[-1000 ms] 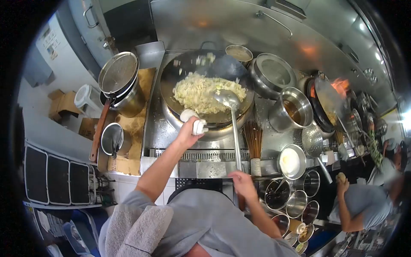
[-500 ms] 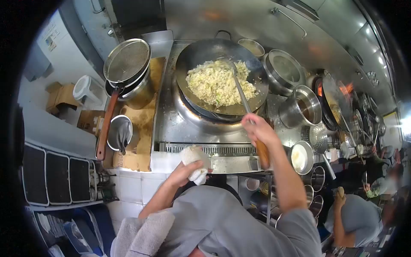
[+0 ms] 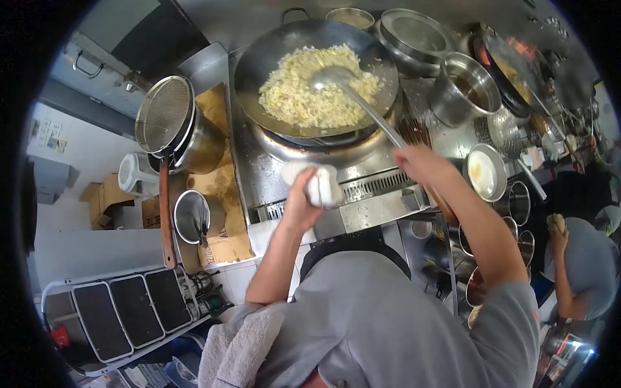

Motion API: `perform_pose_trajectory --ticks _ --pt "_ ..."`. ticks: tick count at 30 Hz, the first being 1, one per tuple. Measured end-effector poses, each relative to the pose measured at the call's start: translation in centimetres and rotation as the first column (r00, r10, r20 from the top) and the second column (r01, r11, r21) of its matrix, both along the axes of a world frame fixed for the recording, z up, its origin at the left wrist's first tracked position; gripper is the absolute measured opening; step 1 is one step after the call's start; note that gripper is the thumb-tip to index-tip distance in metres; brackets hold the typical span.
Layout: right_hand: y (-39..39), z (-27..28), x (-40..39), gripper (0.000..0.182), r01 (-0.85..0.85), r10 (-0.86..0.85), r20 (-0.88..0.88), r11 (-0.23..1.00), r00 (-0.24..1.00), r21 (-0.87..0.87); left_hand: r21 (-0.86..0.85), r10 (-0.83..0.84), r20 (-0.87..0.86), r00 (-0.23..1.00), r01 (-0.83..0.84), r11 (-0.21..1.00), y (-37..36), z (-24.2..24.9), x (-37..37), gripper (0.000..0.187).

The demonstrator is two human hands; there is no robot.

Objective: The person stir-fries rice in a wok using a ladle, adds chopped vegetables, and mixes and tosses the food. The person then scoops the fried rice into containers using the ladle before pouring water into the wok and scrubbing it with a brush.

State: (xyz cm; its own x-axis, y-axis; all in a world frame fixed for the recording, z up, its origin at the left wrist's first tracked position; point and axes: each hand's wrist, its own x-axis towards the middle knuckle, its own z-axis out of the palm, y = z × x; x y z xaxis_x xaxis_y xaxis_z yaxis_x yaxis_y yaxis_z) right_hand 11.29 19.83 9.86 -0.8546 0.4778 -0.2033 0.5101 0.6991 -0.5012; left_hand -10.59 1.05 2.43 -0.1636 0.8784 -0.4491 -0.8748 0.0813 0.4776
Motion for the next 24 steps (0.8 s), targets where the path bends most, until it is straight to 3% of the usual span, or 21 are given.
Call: perform_pose_trajectory --ticks 3,7,10,11,14,16,17,19,21,22,24 --pt "0.3 6.6 -4.2 0.007 0.065 -0.063 0.059 0.998 0.996 -0.025 -0.039 -0.049 -0.003 0.999 0.049 0.998 1.7 1.3 -0.2 0.034" --pt "-1.0 1.5 4.2 0.008 -0.032 0.031 -0.147 0.999 0.989 -0.006 -0.07 -0.059 -0.057 0.997 0.055 0.996 5.2 2.9 -1.9 0.037" --pt "1.7 -1.3 0.1 0.011 0.125 -0.116 0.077 0.983 0.99 -0.131 -0.124 -0.05 -0.131 0.99 0.033 0.992 8.1 0.8 -1.9 0.034" --pt "2.2 1.7 -0.7 0.012 0.062 -0.064 -0.001 0.976 0.998 -0.208 -0.136 -0.056 -0.147 0.988 0.036 0.99 8.4 0.3 -1.9 0.033" --pt "-0.4 5.5 4.2 0.011 0.032 -0.034 -0.016 0.991 0.999 -0.128 -0.171 -0.077 -0.169 0.983 0.048 0.984 8.2 -0.2 -2.4 0.03" --pt "-2.1 5.2 7.7 0.008 -0.09 0.063 -0.255 0.991 0.965 -0.094 -0.223 -0.059 -0.163 0.985 0.021 0.975 8.1 0.1 -2.4 0.027" --pt "-2.5 4.3 7.9 0.006 -0.028 0.017 -0.134 0.996 0.991 -0.082 -0.199 -0.067 -0.169 0.983 0.032 0.979 8.4 0.0 -2.6 0.025" --pt "-0.8 0.1 5.0 0.006 0.091 -0.08 0.053 0.966 0.995 -0.24 -0.179 -0.053 -0.154 0.987 0.025 0.984 8.5 -1.2 -2.4 0.022" --pt "0.1 -0.4 2.6 0.006 0.053 -0.102 -0.154 0.954 0.983 -0.294 -0.213 0.003 -0.167 0.986 -0.039 0.976 8.8 -0.3 -2.1 0.02" --pt "0.1 1.2 2.9 0.008 -0.002 -0.019 -0.095 0.976 0.995 -0.219 -0.248 0.021 -0.187 0.982 -0.068 0.966 8.6 0.5 -1.7 0.02" --pt "-1.0 5.0 6.8 0.009 0.052 -0.054 0.003 0.947 0.999 -0.317 -0.263 -0.021 -0.151 0.988 -0.02 0.965 8.8 0.3 -2.3 0.02"
